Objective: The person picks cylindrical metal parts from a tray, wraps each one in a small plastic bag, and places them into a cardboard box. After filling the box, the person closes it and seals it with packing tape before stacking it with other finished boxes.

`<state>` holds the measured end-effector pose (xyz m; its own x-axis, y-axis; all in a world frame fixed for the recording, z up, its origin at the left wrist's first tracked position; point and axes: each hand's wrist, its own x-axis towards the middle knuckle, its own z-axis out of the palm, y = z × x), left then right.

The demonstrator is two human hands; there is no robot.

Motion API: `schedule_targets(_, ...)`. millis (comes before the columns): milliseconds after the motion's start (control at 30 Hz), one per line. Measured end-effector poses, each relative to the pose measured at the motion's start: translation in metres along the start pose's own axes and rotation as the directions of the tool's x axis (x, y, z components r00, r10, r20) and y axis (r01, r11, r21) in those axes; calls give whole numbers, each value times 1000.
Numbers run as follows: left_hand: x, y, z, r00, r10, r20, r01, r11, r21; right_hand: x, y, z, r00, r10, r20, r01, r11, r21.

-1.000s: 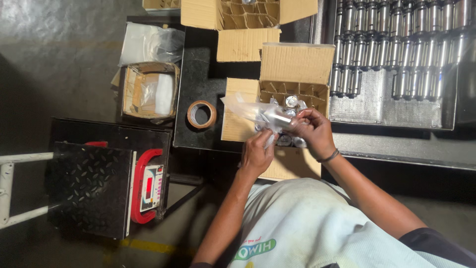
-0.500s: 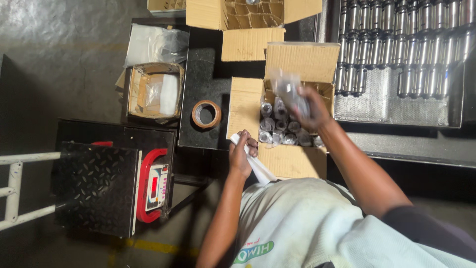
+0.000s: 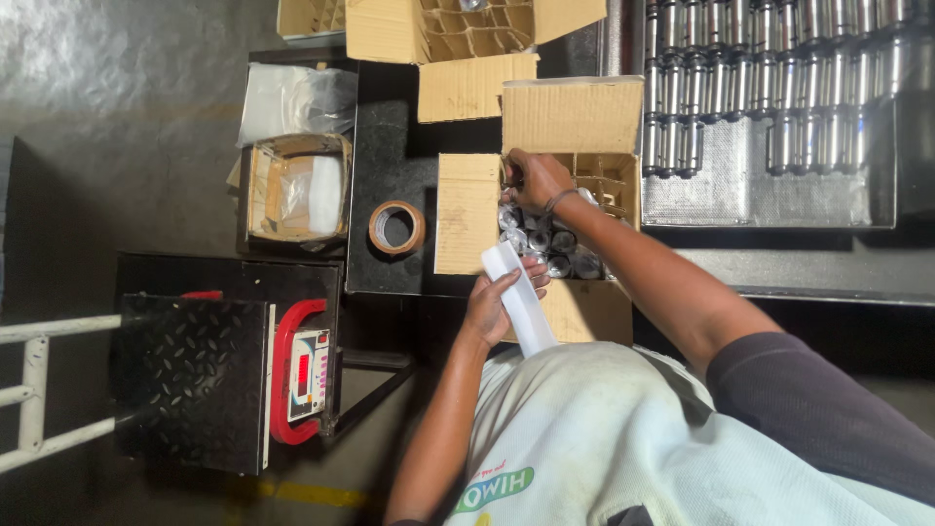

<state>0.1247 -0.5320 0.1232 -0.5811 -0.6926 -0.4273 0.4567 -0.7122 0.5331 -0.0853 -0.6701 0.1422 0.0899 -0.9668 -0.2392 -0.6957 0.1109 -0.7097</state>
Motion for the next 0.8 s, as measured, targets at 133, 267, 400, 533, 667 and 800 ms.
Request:
schedule_targets(133, 17, -4, -1, 985, 111, -131, -70, 955, 287, -29, 10, -27, 986, -152, 62, 113, 905, 411)
schedule_targets(267, 42, -18, 5, 960, 182, -215, -192, 981, -26, -117, 9, -3, 960, -131, -246, 172, 973, 156)
schedule_targets(400, 60, -34, 17, 985, 90, -149, -82, 995, 58, -166, 24, 26, 931, -49, -361, 47, 999, -13)
schedule_targets(533, 78, -18, 30, 990, -30, -138, 62, 971, 232, -163, 78, -23, 960, 52, -273, 101, 850, 517)
schedule_targets(667, 88, -8, 66, 982, 187, -19, -78, 497, 864, -177, 93, -62, 983, -9, -186, -12, 994, -113)
schedule_targets(800, 68, -18, 117, 984, 178, 13, -103, 504, 858, -203, 67, -53, 987, -145, 68, 26, 567, 823)
